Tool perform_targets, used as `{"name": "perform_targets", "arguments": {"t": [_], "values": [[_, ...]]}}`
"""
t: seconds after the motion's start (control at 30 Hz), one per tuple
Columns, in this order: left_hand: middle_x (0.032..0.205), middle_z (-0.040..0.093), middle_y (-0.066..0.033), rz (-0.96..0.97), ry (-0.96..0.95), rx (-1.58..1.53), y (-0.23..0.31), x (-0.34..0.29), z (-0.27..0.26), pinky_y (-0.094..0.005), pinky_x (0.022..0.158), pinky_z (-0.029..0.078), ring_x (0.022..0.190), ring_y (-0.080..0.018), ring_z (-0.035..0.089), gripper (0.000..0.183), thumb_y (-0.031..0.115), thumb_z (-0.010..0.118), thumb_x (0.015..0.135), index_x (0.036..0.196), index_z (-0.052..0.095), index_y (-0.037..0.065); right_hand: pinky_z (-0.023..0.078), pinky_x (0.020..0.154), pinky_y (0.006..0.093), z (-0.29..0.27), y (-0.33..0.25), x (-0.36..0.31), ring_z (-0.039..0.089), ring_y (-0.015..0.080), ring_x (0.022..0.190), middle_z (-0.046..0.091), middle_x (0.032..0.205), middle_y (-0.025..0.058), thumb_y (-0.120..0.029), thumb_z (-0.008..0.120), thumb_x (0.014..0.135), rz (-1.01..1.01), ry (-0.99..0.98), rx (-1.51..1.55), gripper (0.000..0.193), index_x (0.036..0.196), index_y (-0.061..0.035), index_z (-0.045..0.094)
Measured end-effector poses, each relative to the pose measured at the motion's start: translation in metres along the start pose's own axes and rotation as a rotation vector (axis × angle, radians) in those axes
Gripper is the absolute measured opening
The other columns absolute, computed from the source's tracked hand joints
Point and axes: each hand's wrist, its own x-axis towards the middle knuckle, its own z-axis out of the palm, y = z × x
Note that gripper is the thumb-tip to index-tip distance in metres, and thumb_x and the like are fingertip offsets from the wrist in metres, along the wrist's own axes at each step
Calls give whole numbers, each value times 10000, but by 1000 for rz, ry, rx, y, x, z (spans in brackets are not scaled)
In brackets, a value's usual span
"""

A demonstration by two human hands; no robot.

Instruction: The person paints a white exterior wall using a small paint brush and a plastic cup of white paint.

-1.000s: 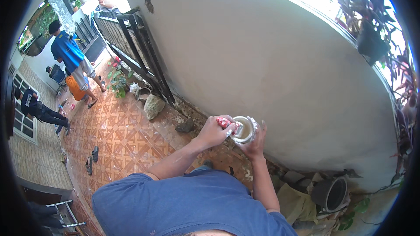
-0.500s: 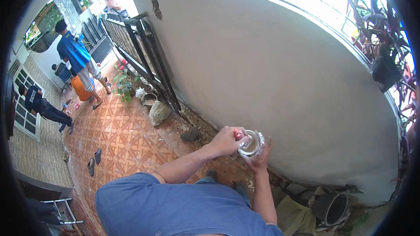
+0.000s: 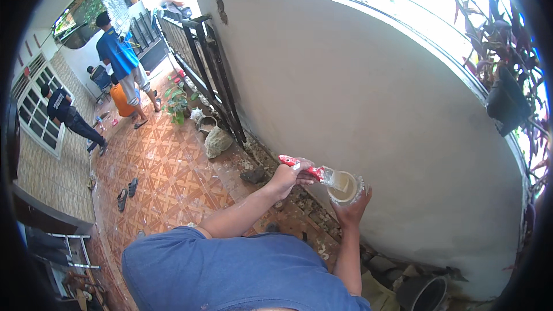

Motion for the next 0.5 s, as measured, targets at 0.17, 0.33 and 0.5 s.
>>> {"name": "perform_targets", "arguments": {"t": [0.17,0.33,0.5], "values": [[937,644,-123,-8,36,-25,-10,-8,12,-300,744,536,840,-204,655,217,159,502,920,1052,551,-6,149,1112,504,0,10,4,385,306,1252,488,1266,138,-315,801,599,8,-59,10,830,1278,-40,413],[954,648,-131,-26,93,-92,-20,-9,14,-310,756,534,871,-220,656,216,164,505,920,1062,542,6,136,1116,504,6,22,0,353,321,1272,472,1284,144,-304,803,587,88,-83,244,864,1296,-33,392],[993,653,-153,0,131,-244,-25,-9,12,-327,764,535,901,-247,655,217,178,503,925,1071,540,22,155,1110,490,7,49,-8,330,337,1272,442,1305,155,-262,815,568,139,-58,251,909,1319,-31,357]]}}
